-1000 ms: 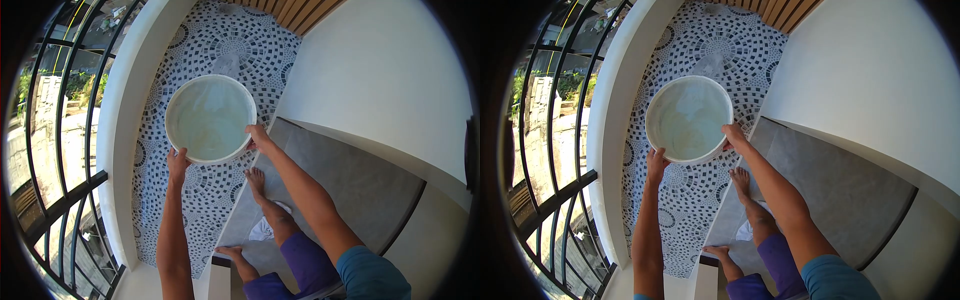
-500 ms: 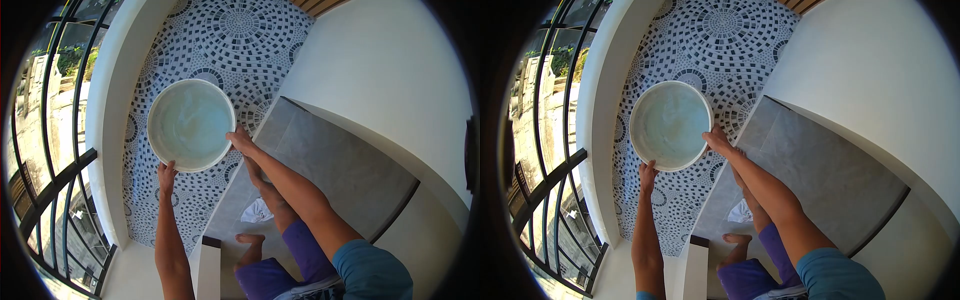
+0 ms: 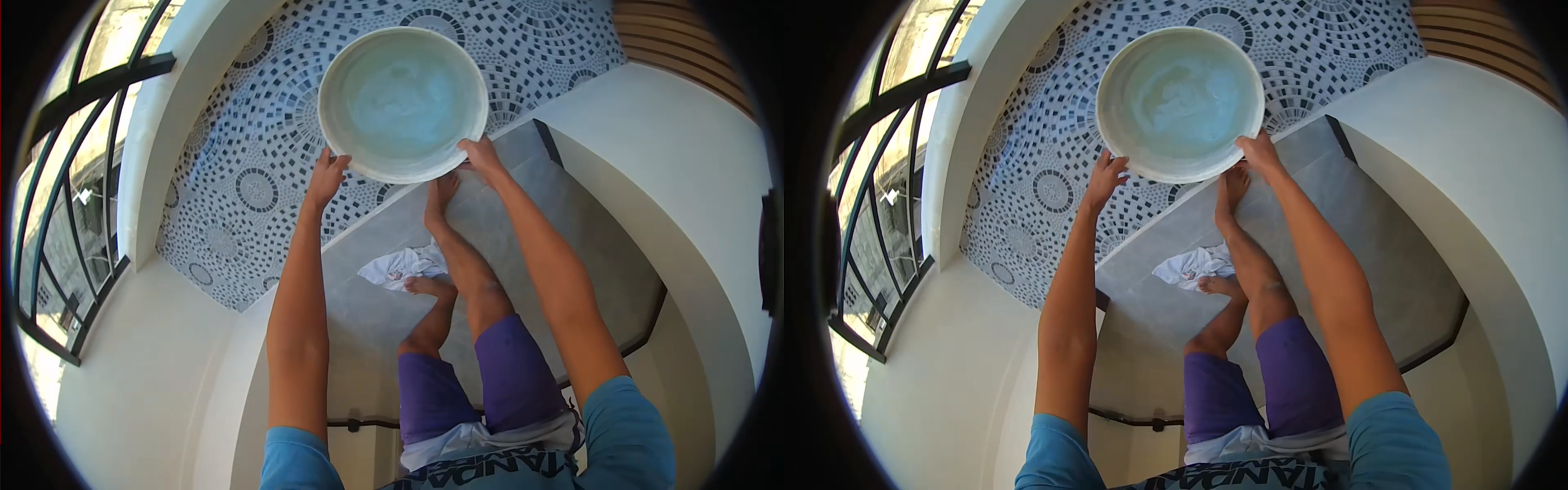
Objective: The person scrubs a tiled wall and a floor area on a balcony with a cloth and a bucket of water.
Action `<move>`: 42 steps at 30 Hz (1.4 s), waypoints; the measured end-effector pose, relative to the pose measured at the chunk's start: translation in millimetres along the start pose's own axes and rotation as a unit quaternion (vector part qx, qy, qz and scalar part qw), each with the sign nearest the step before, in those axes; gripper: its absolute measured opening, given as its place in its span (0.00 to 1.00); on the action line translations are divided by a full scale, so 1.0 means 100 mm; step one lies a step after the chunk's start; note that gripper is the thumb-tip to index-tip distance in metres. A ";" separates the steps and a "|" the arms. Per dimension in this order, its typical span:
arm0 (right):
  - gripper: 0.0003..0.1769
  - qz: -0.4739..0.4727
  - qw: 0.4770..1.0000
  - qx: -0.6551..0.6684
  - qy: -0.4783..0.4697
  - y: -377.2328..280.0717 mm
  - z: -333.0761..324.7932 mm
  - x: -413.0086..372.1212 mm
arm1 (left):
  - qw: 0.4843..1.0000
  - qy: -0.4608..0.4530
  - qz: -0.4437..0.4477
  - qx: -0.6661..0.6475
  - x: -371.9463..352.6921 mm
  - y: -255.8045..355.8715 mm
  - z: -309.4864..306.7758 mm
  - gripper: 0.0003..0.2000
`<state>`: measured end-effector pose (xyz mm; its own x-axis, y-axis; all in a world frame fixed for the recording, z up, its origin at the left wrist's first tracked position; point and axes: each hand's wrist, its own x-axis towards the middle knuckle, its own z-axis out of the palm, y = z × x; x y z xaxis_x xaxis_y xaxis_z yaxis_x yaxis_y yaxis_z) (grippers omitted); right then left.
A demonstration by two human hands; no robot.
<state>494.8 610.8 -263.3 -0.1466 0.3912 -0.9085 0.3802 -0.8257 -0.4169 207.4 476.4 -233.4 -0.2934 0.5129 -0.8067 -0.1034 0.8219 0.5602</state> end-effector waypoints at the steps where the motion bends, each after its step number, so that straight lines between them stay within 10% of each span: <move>1: 0.26 -0.005 1.000 0.023 -0.010 -0.01 -0.01 -0.05 | 1.000 0.003 0.010 -0.010 -0.13 -0.02 -0.13 0.25; 8: 0.24 -0.182 0.921 -0.326 0.111 0.41 -0.40 -0.40 | 0.980 0.174 -0.065 -0.077 -2.09 -1.34 -1.33 0.22; 11: 0.19 -0.069 0.951 -0.294 0.061 0.43 -0.53 -1.10 | 0.958 0.247 -0.132 -0.055 -3.17 -2.50 -1.45 0.19; 15: 0.17 -0.298 0.761 -0.576 0.027 1.11 -0.99 -1.41 | 0.915 0.332 -0.187 -0.130 -4.25 -3.46 -0.88 0.17; 27: 0.17 -0.306 0.620 -0.702 -0.170 1.92 0.38 -2.75 | 0.871 0.273 -0.065 -0.404 -5.01 -3.94 1.79 0.17; 32: 0.18 -0.311 0.649 -0.659 -0.220 2.21 0.88 -3.25 | 0.832 0.302 -0.172 -0.432 -5.67 -4.67 2.64 0.15; 42: 0.23 -0.199 0.464 -0.827 -0.250 2.14 0.81 -3.50 | 0.671 0.377 -0.315 -0.556 -7.67 -4.59 3.13 0.09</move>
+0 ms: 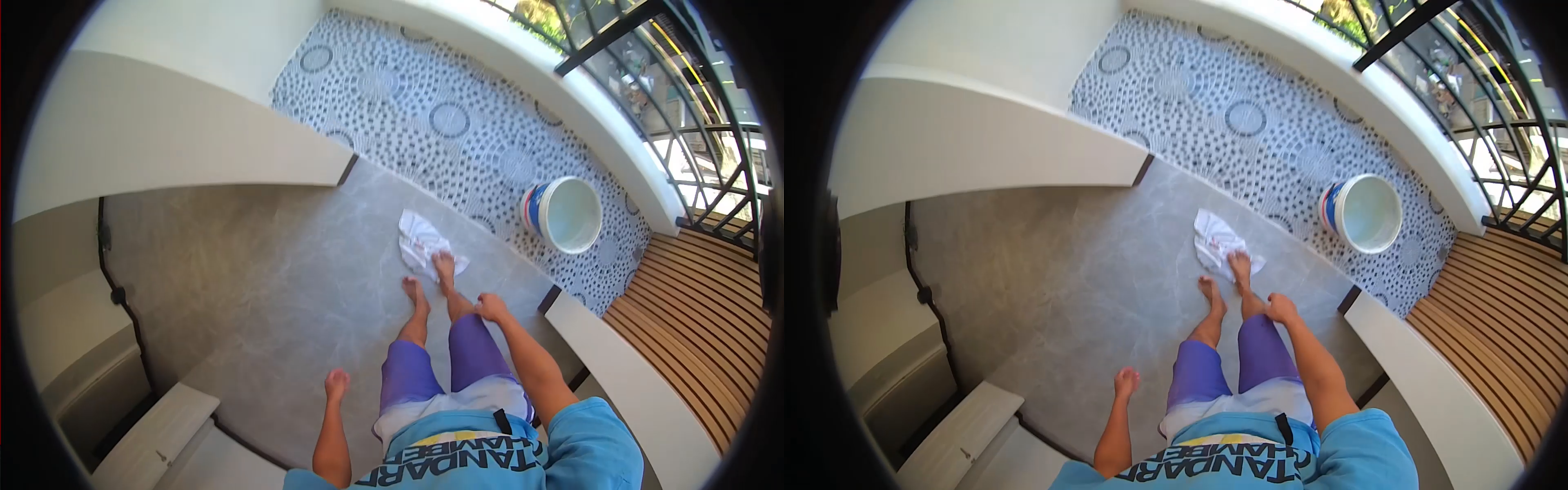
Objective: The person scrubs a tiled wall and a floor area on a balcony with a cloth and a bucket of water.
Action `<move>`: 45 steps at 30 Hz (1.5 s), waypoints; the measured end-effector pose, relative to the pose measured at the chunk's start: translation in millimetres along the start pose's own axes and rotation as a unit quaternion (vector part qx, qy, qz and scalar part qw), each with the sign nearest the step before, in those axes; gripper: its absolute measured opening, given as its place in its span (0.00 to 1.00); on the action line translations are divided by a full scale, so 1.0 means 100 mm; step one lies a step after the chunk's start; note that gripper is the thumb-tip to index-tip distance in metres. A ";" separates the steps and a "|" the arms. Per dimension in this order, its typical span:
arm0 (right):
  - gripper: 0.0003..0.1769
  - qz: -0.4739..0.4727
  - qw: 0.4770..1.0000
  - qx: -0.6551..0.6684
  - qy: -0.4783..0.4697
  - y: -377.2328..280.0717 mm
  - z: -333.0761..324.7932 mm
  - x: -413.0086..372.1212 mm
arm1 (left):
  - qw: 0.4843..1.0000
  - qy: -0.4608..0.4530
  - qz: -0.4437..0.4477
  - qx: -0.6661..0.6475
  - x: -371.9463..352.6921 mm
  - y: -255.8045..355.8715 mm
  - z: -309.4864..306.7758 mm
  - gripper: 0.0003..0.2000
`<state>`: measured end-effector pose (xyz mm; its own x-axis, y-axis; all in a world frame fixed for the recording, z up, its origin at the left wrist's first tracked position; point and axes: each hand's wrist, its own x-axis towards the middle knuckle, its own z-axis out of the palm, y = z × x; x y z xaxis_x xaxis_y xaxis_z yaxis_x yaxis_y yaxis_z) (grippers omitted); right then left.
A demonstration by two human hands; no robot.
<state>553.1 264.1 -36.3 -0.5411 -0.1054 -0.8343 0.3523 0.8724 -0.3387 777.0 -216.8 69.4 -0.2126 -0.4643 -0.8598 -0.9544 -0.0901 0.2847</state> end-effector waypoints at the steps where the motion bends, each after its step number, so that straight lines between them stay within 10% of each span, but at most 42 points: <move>1: 0.24 -0.007 1.000 -0.009 0.009 -0.05 -0.06 -0.02 | 1.000 0.002 -0.008 0.015 -0.10 -0.05 -0.04 0.08; 10: 0.19 -0.097 0.985 0.045 0.134 -0.58 -1.49 -0.29 | 0.998 -0.067 -0.008 0.007 -0.33 0.44 0.76 0.10; 22: 0.19 0.007 0.990 0.051 0.129 0.05 -1.70 -0.65 | 0.985 -0.141 0.099 0.002 -0.02 2.05 1.25 0.10; 33: 0.18 0.047 0.997 0.062 0.031 0.22 -1.50 -0.96 | 0.948 -0.252 0.064 -0.181 0.25 0.90 0.60 0.10; 36: 0.16 0.004 0.999 -0.002 0.036 0.29 -1.59 -0.87 | 0.983 -0.082 0.106 -0.128 -0.25 0.92 0.68 0.12; 45: 0.14 0.027 0.991 0.114 0.072 -0.33 -2.32 -0.78 | 0.995 -0.071 0.000 -0.069 -0.09 0.78 0.69 0.13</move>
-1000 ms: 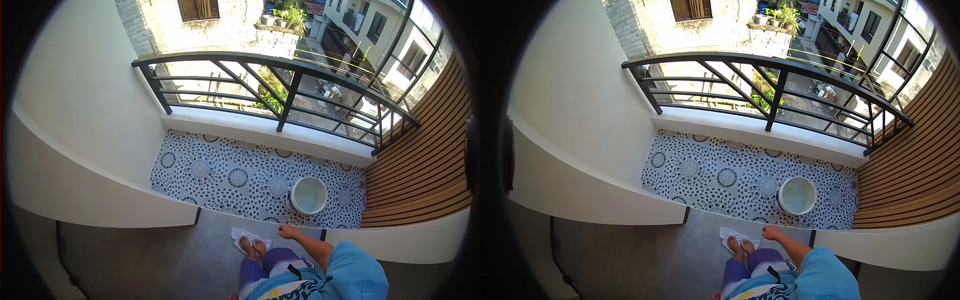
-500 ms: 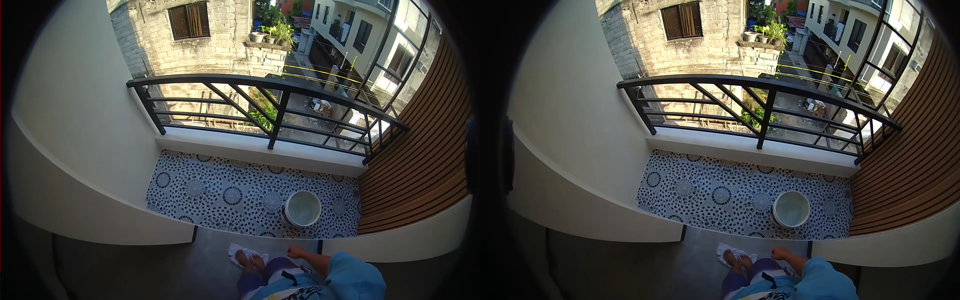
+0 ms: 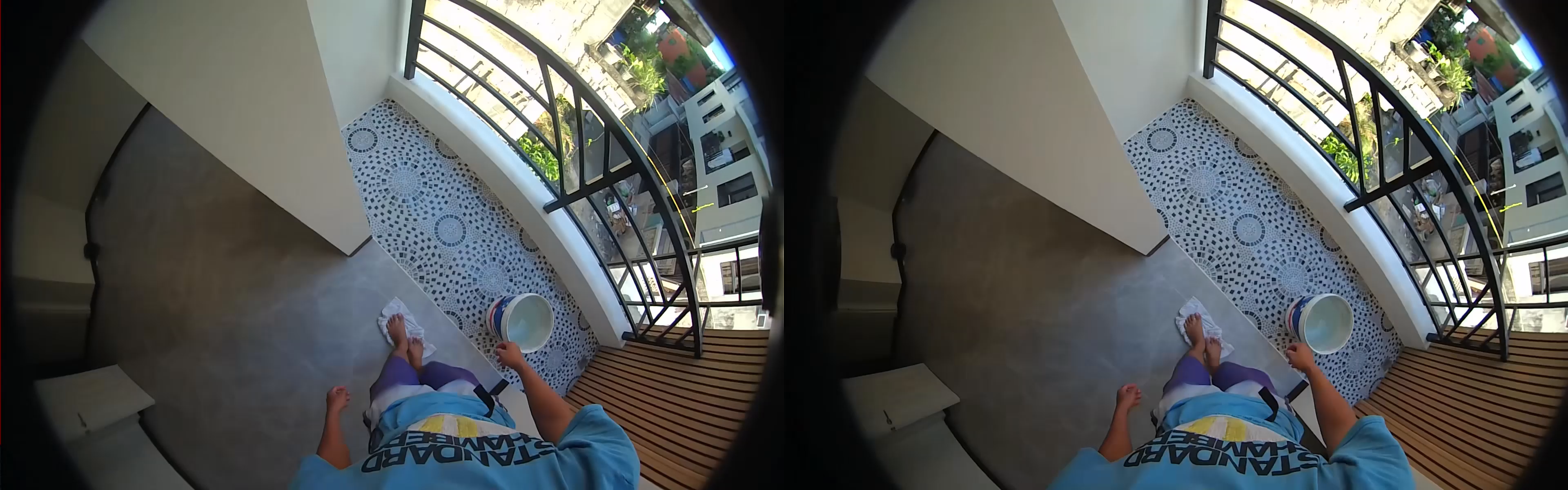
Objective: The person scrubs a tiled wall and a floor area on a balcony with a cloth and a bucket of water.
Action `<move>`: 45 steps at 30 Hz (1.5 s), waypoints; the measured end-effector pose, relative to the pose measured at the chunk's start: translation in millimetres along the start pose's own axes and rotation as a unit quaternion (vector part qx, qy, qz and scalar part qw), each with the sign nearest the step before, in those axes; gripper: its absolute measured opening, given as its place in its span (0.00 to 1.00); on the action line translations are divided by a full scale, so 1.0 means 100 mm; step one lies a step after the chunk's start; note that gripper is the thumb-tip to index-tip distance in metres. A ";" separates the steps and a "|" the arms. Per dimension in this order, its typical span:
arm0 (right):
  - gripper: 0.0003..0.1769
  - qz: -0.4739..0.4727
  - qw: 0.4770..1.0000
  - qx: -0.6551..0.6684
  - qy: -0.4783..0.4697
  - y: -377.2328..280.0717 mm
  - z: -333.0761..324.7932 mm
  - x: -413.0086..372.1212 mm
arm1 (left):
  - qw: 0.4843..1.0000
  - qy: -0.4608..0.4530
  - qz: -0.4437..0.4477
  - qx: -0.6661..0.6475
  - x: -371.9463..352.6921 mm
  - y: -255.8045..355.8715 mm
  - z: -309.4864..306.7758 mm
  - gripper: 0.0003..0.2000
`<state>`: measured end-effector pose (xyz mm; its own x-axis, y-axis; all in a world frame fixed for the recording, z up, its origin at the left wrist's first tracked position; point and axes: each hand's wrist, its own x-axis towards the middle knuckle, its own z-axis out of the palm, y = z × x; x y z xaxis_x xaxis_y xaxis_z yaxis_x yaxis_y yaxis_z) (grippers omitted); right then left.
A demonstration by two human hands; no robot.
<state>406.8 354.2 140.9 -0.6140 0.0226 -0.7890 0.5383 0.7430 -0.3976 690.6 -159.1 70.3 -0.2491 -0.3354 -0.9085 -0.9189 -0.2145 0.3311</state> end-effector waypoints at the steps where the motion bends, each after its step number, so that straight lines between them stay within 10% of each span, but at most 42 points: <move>1: 0.14 -0.011 0.999 -0.039 -0.009 -0.07 -0.01 0.02 | 1.000 0.006 0.010 -0.012 -0.02 0.04 0.02 0.13; 14: 0.15 -0.104 0.992 0.028 -0.066 -0.58 0.58 0.52 | 0.999 0.038 0.008 0.001 -0.66 0.37 -0.17 0.15; 18: 0.14 -0.059 0.987 0.145 -0.034 -0.31 0.64 0.47 | 0.994 0.007 -0.011 0.108 -0.83 0.26 -0.40 0.15; 24: 0.13 -0.058 0.998 -0.018 0.024 0.74 0.73 0.54 | 0.993 0.010 0.093 0.073 -0.59 0.68 -0.39 0.14; 34: 0.17 -0.043 0.994 -0.096 0.021 0.24 1.25 0.54 | 0.971 -0.113 0.202 0.062 0.48 1.14 0.62 0.15; 45: 0.33 -0.150 0.964 -0.189 -0.111 0.24 3.71 3.08 | 0.964 -0.224 0.141 -0.013 2.07 0.21 2.03 0.15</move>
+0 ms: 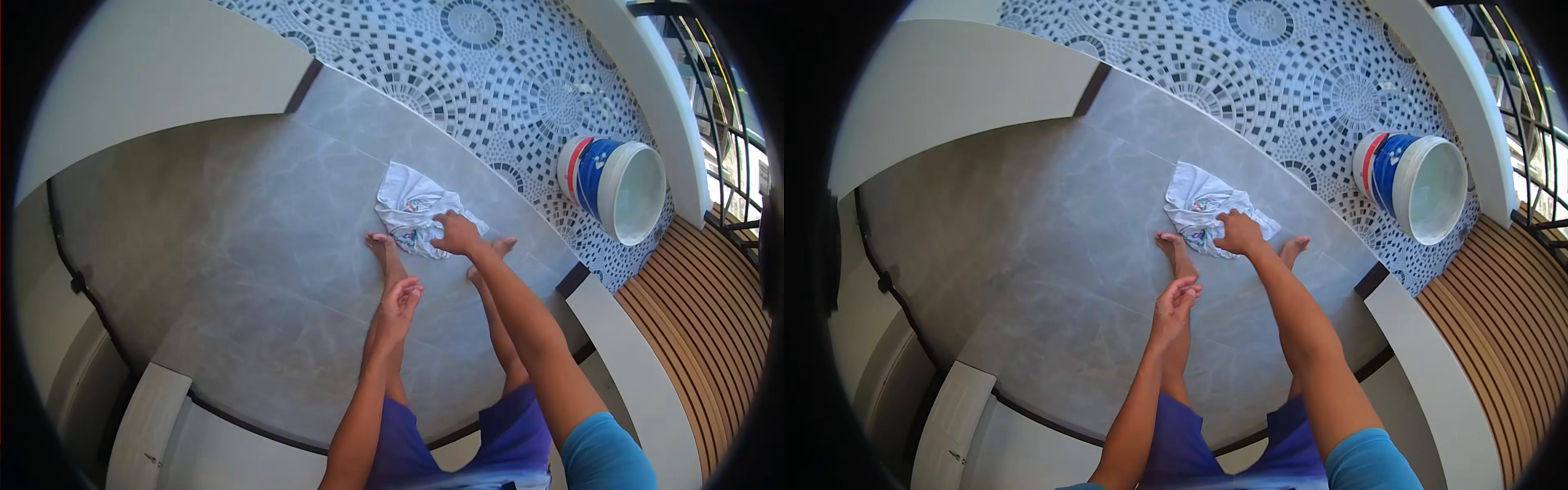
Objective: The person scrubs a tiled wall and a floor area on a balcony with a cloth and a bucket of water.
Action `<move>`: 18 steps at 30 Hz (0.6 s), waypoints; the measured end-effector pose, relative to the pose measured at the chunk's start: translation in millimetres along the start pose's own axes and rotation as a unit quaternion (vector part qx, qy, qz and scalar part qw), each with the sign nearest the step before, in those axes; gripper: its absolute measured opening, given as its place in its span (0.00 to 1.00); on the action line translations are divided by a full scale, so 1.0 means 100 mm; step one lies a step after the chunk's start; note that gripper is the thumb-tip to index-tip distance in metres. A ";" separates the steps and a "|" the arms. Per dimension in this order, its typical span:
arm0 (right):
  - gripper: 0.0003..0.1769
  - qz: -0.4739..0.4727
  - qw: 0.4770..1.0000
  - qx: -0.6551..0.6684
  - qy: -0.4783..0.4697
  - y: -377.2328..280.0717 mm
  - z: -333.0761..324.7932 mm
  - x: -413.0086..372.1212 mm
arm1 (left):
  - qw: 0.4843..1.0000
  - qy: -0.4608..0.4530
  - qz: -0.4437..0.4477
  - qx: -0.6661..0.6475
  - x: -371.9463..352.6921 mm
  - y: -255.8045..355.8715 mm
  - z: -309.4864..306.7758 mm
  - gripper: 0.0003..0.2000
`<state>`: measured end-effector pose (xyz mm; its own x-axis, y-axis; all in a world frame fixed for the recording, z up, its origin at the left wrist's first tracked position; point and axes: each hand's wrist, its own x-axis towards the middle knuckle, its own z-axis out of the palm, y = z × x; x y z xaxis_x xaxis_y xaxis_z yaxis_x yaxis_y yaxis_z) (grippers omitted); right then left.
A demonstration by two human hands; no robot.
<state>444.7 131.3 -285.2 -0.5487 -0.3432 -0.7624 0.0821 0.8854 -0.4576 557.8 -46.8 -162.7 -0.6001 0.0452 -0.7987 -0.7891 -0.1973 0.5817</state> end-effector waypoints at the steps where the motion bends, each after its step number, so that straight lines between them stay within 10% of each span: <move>1: 0.34 -0.009 0.999 -0.026 0.021 0.00 0.18 0.21 | 1.000 0.007 -0.009 0.001 0.15 -0.10 0.02 0.15; 8: 0.33 -0.201 0.926 -0.223 0.227 0.84 1.35 1.02 | 0.997 0.045 -0.003 0.070 0.51 -0.42 0.07 0.16; 11: 0.22 -0.115 0.978 0.093 0.146 0.74 1.16 0.88 | 0.955 0.079 0.087 0.272 0.58 -0.33 -0.04 0.22; 18: 0.23 -0.073 0.869 0.489 0.034 -0.07 0.28 -0.29 | 0.963 0.092 -0.046 -0.251 0.69 -0.52 -0.07 0.32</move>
<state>482.8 125.9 -272.6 -0.6588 -0.3804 -0.6491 0.6559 0.1322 -0.7432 558.3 -40.0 -249.4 -0.4601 -0.0807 -0.8842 -0.6475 -0.6509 0.3964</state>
